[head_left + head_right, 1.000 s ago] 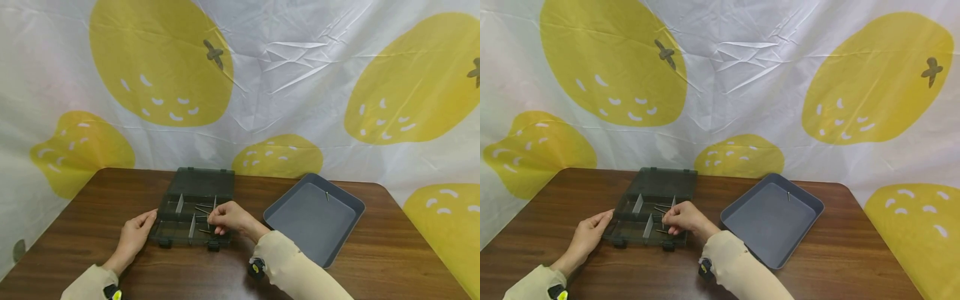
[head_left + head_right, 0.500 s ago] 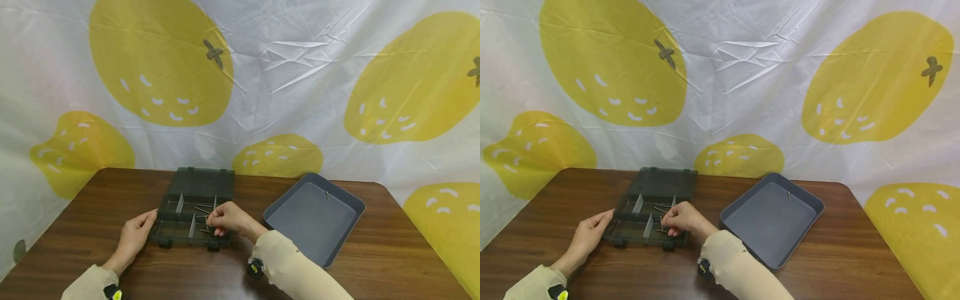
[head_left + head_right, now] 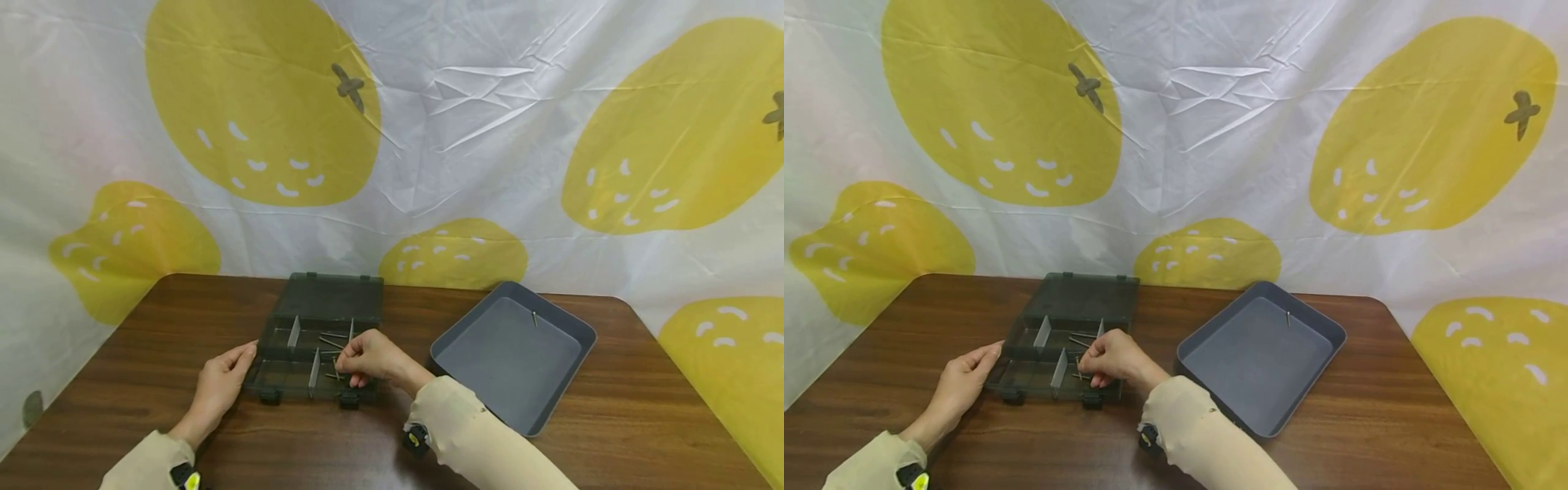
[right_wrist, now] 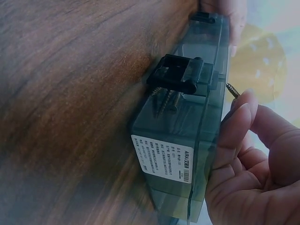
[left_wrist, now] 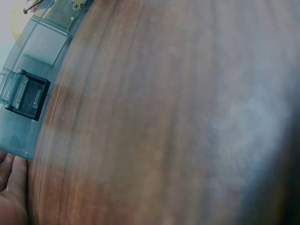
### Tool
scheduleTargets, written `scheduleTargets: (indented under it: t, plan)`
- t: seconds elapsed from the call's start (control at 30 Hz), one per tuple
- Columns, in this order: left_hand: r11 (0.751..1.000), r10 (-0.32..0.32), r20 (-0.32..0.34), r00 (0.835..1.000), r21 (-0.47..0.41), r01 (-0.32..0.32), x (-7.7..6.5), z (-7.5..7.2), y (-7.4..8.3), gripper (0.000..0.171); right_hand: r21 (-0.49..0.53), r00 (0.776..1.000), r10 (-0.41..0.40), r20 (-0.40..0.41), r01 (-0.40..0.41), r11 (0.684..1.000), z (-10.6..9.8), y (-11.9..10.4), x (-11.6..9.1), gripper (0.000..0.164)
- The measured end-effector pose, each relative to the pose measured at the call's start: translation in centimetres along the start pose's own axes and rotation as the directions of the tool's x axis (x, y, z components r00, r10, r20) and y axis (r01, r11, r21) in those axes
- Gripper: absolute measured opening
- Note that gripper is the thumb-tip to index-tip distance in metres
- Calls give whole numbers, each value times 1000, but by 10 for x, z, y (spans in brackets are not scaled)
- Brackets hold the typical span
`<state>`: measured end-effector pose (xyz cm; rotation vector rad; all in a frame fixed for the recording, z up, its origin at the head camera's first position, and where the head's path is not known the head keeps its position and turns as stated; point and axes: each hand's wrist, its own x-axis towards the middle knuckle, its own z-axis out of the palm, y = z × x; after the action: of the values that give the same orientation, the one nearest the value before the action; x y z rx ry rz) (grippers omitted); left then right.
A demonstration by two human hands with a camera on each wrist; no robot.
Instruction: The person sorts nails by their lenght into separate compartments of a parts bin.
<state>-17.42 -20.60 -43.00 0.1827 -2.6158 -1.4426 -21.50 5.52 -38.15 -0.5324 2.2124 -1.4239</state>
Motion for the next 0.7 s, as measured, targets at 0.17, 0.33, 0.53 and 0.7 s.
scheduleTargets:
  t: [0.17, 0.33, 0.53, 0.7]
  plan:
    - [1000, 3, -1, 1000, -1, -3, 1, 0, 0, 50, -16, 1000, -2, -2, 2, 1000, -1, -2, -1, 12]
    - [1000, 6, -13, 1000, 2, -6, 1, 0, 1, 50, -8, 1000, -3, -12, 3, 1000, -2, 0, 1, 11]
    - [1000, -10, 5, 1000, -11, 10, 0, 0, 0, 51, 39, 999, 6, -36, -5, 999, -3, 4, 1, 13]
    - [1000, -12, 14, 1000, -14, 12, -1, 0, 0, 52, 171, 996, 40, -82, -26, 985, -6, 6, 0, 18]
